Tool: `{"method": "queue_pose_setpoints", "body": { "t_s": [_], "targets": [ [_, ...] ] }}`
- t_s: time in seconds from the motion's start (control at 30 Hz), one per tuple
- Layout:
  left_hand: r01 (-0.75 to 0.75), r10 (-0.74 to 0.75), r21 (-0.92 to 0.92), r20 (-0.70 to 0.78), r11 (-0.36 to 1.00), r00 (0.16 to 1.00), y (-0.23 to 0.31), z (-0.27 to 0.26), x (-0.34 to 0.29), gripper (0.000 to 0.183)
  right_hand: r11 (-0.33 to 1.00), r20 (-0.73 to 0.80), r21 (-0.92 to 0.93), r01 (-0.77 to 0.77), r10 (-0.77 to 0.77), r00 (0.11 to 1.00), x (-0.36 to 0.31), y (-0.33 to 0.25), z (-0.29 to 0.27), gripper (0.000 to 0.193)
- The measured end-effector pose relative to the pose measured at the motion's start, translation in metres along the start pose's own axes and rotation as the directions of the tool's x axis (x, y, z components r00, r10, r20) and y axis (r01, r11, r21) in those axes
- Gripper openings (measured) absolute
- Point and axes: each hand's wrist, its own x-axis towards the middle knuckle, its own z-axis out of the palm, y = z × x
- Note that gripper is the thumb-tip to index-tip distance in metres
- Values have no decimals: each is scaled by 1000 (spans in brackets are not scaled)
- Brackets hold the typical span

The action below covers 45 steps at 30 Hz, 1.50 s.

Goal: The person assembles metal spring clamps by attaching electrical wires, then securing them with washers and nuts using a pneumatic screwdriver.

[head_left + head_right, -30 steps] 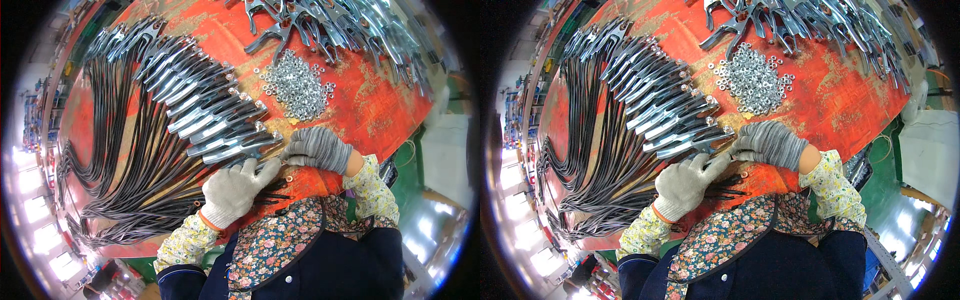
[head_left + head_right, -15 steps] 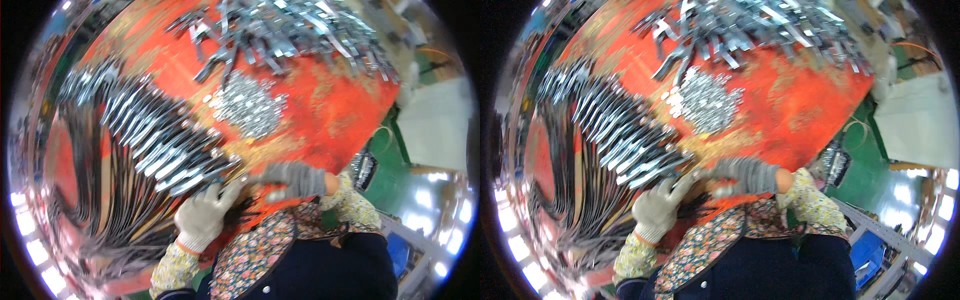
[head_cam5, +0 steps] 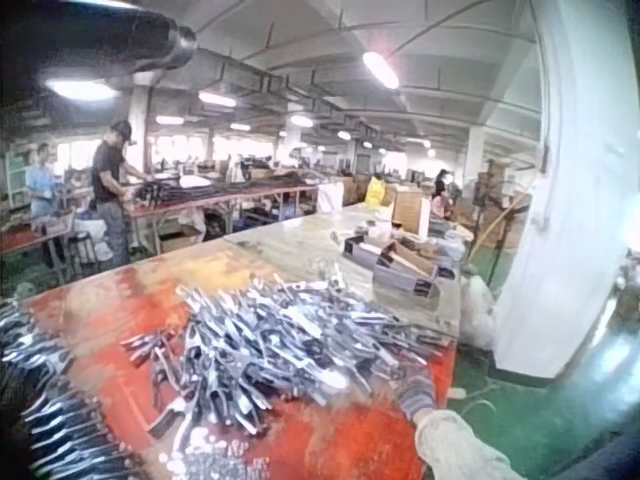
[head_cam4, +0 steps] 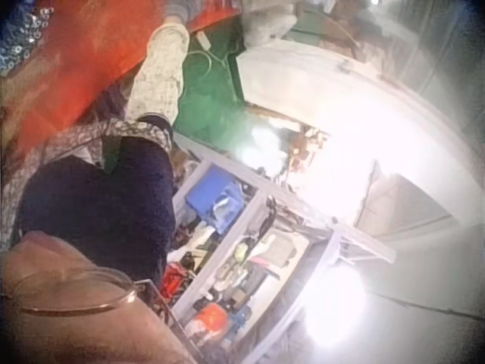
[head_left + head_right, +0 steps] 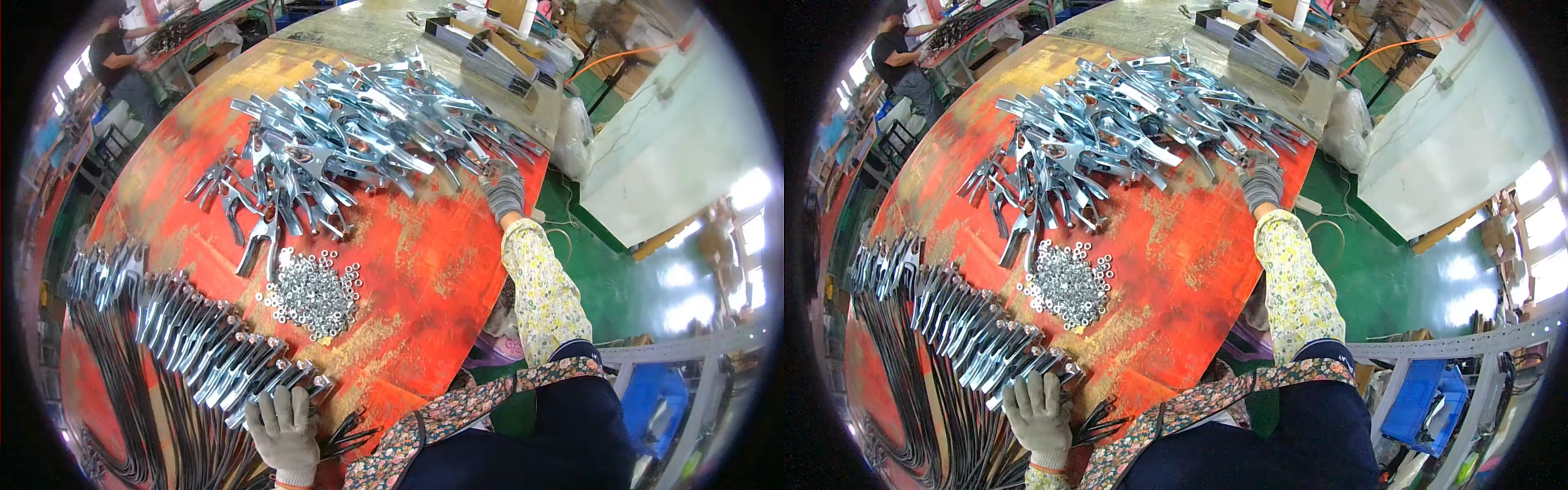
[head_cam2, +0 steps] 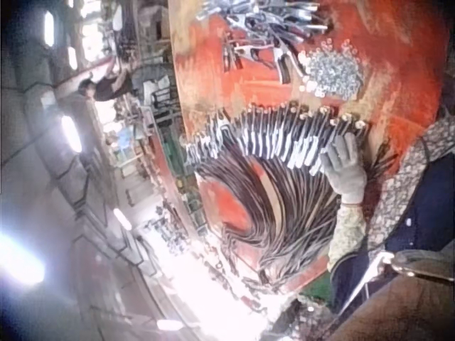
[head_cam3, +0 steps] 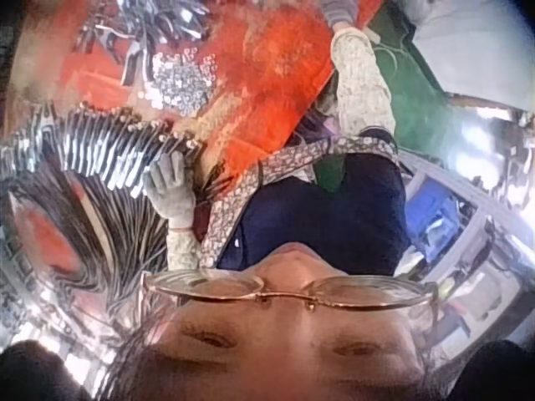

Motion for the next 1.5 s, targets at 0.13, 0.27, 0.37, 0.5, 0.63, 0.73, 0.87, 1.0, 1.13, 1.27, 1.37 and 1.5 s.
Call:
{"method": "queue_pose_setpoints", "body": {
  "t_s": [0.13, 0.27, 0.37, 0.5, 0.63, 0.73, 0.87, 1.0, 1.13, 1.27, 1.37, 1.5],
  "targets": [
    [51, -47, -54, 78, 997, 996, -5, 13, -2, 67, 989, 130, -63, -136, 143, 981, 15, 2, 6, 46],
    [9, -9, -43, 12, 999, 1000, -6, 18, -1, 53, 977, 82, -151, -148, 161, 983, 14, 10, -11, 36],
    [36, -28, -105, 77, 994, 997, -8, 8, -17, 56, 978, 157, -201, -52, 85, 984, -11, -1, -40, 38],
    [86, -59, -182, 146, 980, 987, -12, -19, -44, 46, 997, 112, -77, 30, -21, 993, -57, 30, -39, 38],
    [266, -270, -250, 20, 931, 963, -39, -13, -91, 29, 991, 190, 112, 67, -88, 978, -101, 67, -60, 30],
    [571, -551, -259, 152, 779, 820, -93, -6, -120, 15, 743, 242, 612, -273, 152, 958, -125, 76, -113, 26],
    [579, -537, 97, 521, 809, 663, -129, -29, -166, 20, 48, 448, 823, -566, 558, 699, -139, 78, -111, 22],
    [434, -341, -79, 501, 897, 795, -129, -19, -192, 23, -198, 687, 727, -658, 213, 695, -139, 193, -53, 22],
    [299, -162, -126, 615, 946, 772, -109, -20, -141, 24, 249, 179, 922, -295, 403, 898, -190, -12, -52, 17],
    [93, 102, -400, 441, 912, 891, -79, -13, -99, 21, -349, 518, 766, -540, -164, 840, -179, 81, -5, 22],
    [-17, 171, -332, 442, 943, 880, -38, -9, -76, 15, -245, 510, 822, -514, -82, 856, -200, 11, -22, 26],
    [-13, 95, -216, 373, 976, 923, -7, 8, -65, 17, -303, 610, 752, -585, -18, 793, -215, -40, -51, 29]
  ]
}}
